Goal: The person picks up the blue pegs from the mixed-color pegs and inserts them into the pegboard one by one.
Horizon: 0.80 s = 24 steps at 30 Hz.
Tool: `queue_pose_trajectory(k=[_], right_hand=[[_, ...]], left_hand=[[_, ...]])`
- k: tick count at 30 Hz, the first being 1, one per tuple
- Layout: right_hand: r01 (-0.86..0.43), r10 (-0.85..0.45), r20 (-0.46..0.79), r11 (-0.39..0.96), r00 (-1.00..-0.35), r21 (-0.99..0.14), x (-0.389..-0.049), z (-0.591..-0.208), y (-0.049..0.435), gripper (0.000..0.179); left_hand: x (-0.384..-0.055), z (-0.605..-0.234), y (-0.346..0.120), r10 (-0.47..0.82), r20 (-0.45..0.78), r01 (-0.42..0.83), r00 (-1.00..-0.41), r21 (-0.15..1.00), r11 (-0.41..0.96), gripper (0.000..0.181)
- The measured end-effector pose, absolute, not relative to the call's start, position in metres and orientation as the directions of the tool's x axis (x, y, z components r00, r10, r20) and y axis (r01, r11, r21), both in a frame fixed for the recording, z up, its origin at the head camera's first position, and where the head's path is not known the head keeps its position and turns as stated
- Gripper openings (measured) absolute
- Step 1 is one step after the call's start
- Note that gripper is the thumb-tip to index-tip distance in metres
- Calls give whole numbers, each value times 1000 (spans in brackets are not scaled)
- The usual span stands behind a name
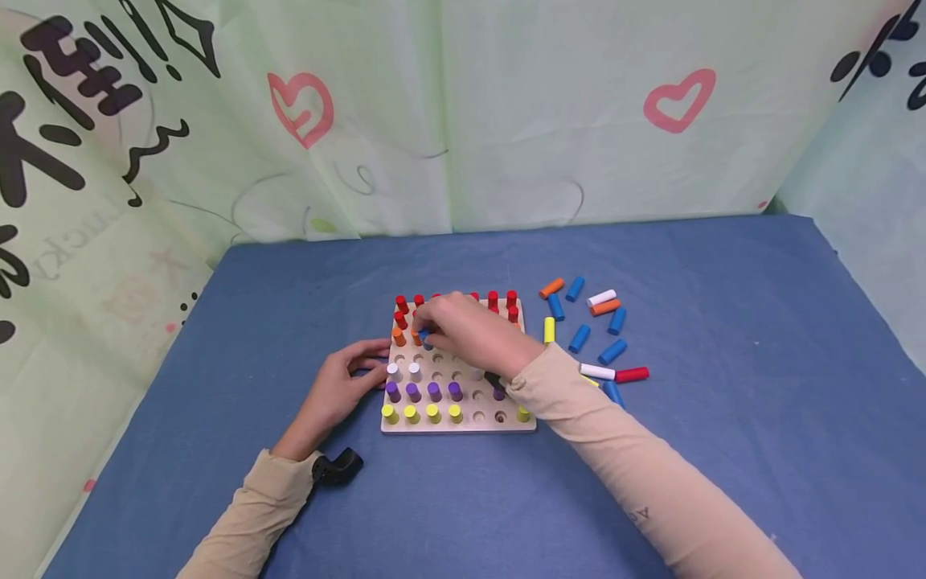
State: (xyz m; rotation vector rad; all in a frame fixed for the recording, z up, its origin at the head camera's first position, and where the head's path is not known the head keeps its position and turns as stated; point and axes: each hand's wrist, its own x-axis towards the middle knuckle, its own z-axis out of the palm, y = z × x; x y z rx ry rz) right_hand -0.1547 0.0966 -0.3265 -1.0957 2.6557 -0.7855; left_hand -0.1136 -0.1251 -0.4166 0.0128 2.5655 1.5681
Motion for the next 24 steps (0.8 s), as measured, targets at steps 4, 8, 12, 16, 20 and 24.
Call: queue_pose_trajectory(k=[4, 8, 12, 16, 20, 24], right_hand=[[-625, -713, 54, 573, -699, -531, -156, -328, 94, 17], [-629, -723, 50, 562, -689, -537, -158, -327, 92, 17], [-630, -729, 41, 560, -683, -538, -159, -325, 90, 18], [-631, -734, 35, 557, -678, -540, -160, -325, 88, 20], [-636, -740, 37, 550, -672, -540, -161, -326, 85, 20], [-629, -743, 22, 550, -668, -549, -163, -326, 81, 20]], left_hand=[[-114, -416, -125, 79, -110, -62, -991, 887, 459, 38], [-114, -417, -125, 79, -109, -61, -991, 887, 457, 38], [-114, -417, -124, 80, -106, -59, -991, 889, 454, 38], [-114, -417, -124, 83, -104, -56, -991, 891, 451, 37], [-114, -416, -125, 82, -104, -56, -991, 892, 449, 38], [-114, -416, -125, 83, -105, -57, -991, 892, 448, 38]])
